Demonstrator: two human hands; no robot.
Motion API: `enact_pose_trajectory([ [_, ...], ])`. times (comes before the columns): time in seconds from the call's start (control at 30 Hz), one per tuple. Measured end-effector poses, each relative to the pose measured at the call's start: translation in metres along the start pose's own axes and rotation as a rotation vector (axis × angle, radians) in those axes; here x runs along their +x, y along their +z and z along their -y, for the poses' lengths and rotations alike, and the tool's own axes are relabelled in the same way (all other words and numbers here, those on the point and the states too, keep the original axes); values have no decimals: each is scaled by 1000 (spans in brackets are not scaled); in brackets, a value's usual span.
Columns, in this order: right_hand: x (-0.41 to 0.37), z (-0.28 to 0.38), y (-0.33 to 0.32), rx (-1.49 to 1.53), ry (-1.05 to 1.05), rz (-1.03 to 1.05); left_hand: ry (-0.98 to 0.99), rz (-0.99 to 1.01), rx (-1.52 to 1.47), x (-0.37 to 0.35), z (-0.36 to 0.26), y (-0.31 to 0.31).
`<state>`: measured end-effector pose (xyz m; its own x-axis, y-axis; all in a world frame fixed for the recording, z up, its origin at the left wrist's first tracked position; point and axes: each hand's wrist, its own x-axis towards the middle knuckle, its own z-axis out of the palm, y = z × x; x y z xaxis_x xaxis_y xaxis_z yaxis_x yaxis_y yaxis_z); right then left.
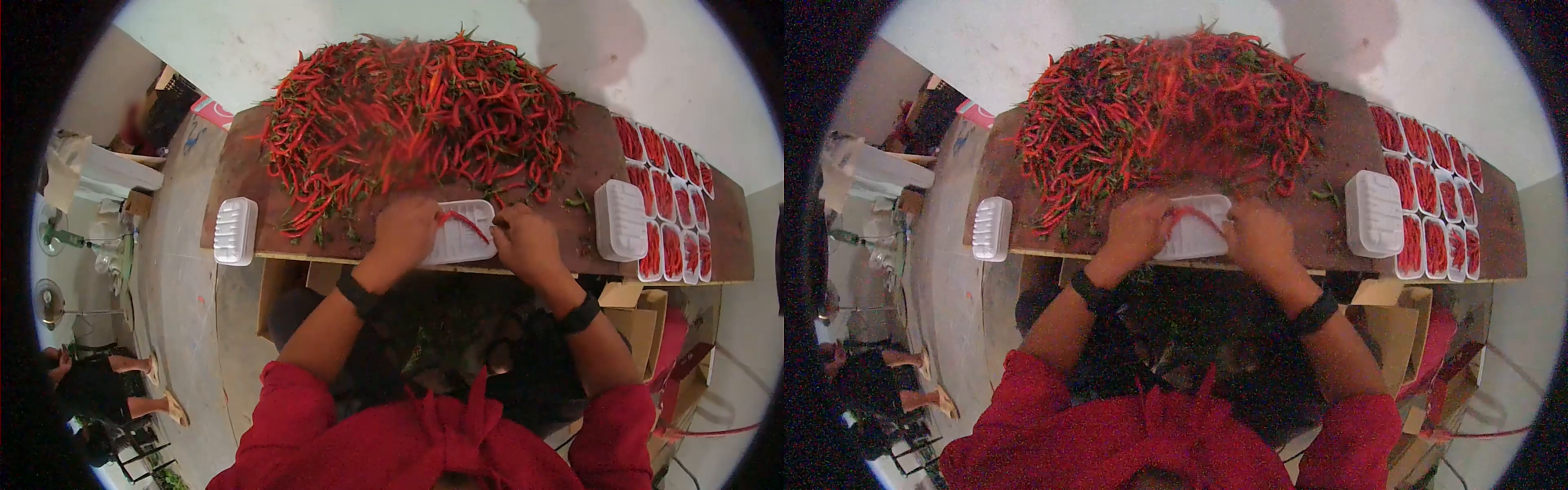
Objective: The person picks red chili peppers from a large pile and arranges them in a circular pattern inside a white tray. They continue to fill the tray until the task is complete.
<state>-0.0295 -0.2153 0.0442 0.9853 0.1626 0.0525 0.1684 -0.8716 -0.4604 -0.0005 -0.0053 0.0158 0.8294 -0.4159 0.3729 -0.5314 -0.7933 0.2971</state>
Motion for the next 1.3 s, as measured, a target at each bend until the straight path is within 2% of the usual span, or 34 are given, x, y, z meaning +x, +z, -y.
enact_pose_trajectory([
  [0.03,2,-2,0,4,-11,-17,0,-6,2,4,-1,-7],
  [0.1,3,-5,-2,6,-24,-35,-83,220,97,11,-5,-22],
  [0.13,2,-6,-2,12,-7,-28,-84,219,98,11,0,-20],
  [0.2,2,-7,-3,16,10,-24,-51,-34,30,13,14,-14],
  [0.33,1,-4,-3,17,5,-16,37,-71,4,18,21,-4],
  [0.4,3,-3,-2,22,7,-3,-19,141,21,22,18,-2],
  [0.43,2,-5,1,10,-20,-25,-21,138,20,22,18,0],
  [0.5,1,-3,0,-4,-49,-48,102,41,171,23,19,3],
  [0.57,0,2,-5,-14,38,19,64,19,139,26,23,1],
  [0.63,-1,1,-6,13,20,-24,27,3,106,27,21,-10],
  [0.7,-2,2,-7,41,3,-64,-243,-53,-267,26,16,-28],
  [0.8,-4,13,-16,123,-18,-81,-352,8,-412,20,9,-49],
  [0.83,-4,20,-18,148,-82,-149,-351,5,-413,16,10,-53],
  [0.9,-5,31,-19,167,-152,-224,-437,215,-821,6,8,-59],
  [0.93,-6,36,-19,186,-233,-252,-433,210,-823,2,6,-59],
  [0.97,-8,39,-18,207,-314,-278,-487,263,-979,-3,2,-59],
  [1.0,-11,41,-15,204,-321,-278,-540,313,-1135,-7,0,-58],
  [1.1,-20,46,-4,140,-370,-192,-637,379,-1309,-20,-6,-56],
  [1.3,-31,51,3,126,-376,-103,-564,457,-1472,-43,-5,-45],
])
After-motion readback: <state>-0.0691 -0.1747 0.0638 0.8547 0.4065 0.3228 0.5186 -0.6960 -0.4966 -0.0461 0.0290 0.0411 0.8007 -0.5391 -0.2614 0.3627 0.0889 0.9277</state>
